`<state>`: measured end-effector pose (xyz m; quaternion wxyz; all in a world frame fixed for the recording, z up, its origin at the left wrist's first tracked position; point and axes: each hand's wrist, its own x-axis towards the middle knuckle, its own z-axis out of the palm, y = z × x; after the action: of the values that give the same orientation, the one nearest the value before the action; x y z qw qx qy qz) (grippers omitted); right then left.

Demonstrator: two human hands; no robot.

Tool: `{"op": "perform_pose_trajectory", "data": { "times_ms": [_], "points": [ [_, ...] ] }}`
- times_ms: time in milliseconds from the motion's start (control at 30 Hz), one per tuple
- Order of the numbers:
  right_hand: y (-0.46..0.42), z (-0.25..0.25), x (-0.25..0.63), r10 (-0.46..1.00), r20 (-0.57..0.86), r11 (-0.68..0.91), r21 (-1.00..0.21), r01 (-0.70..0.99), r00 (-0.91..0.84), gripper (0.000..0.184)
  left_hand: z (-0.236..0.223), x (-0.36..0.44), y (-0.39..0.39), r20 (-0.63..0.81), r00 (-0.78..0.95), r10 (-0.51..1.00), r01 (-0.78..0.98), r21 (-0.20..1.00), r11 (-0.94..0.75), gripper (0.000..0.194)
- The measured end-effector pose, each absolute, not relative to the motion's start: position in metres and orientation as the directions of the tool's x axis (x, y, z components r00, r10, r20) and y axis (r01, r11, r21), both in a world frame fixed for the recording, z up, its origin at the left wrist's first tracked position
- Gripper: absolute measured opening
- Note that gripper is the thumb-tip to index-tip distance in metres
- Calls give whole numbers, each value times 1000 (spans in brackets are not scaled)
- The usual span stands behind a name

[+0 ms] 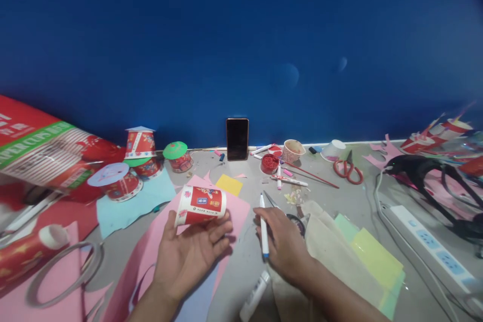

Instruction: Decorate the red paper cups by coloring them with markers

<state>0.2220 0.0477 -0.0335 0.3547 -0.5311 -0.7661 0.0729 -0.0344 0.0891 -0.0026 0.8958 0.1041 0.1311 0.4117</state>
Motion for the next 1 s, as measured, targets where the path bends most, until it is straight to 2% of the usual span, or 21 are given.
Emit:
{"op": "perform_pose_trajectory", "data": {
  "times_ms": [100, 300, 367, 500, 600, 667, 833, 1000],
  "points": [
    [48, -32, 220, 857, 442, 457, -419, 785, -264, 46, -6, -36, 89, -192, 593, 782, -728, 285, 623, 57],
    [56, -2, 218, 818, 275, 563, -196, 803, -506, 26, 6, -30, 87, -356, 516, 779, -745, 261, 613, 79],
    [63, 5, 217, 813, 232, 575, -172, 800, -534, 22, 11, -28, 86, -399, 487, 777, -756, 252, 604, 85],
    [76, -5, 213, 857, 219, 512, -258, 819, -467, 24, 14, -26, 86, -444, 446, 777, -778, 236, 582, 86],
    [82, -24, 216, 886, 264, 461, -403, 790, -382, 45, 12, -26, 88, -466, 424, 776, -787, 234, 570, 87],
    [84, -36, 222, 876, 324, 475, -458, 751, -357, 52, 11, -26, 88, -461, 421, 781, -791, 235, 565, 86],
    [89, -49, 240, 827, 445, 536, -436, 723, -345, 41, 13, -22, 84, -460, 462, 759, -773, 212, 598, 88],
    [86, -45, 237, 829, 397, 545, -411, 731, -395, 43, 15, -18, 84, -519, 448, 728, -762, 203, 615, 88]
  ]
}}
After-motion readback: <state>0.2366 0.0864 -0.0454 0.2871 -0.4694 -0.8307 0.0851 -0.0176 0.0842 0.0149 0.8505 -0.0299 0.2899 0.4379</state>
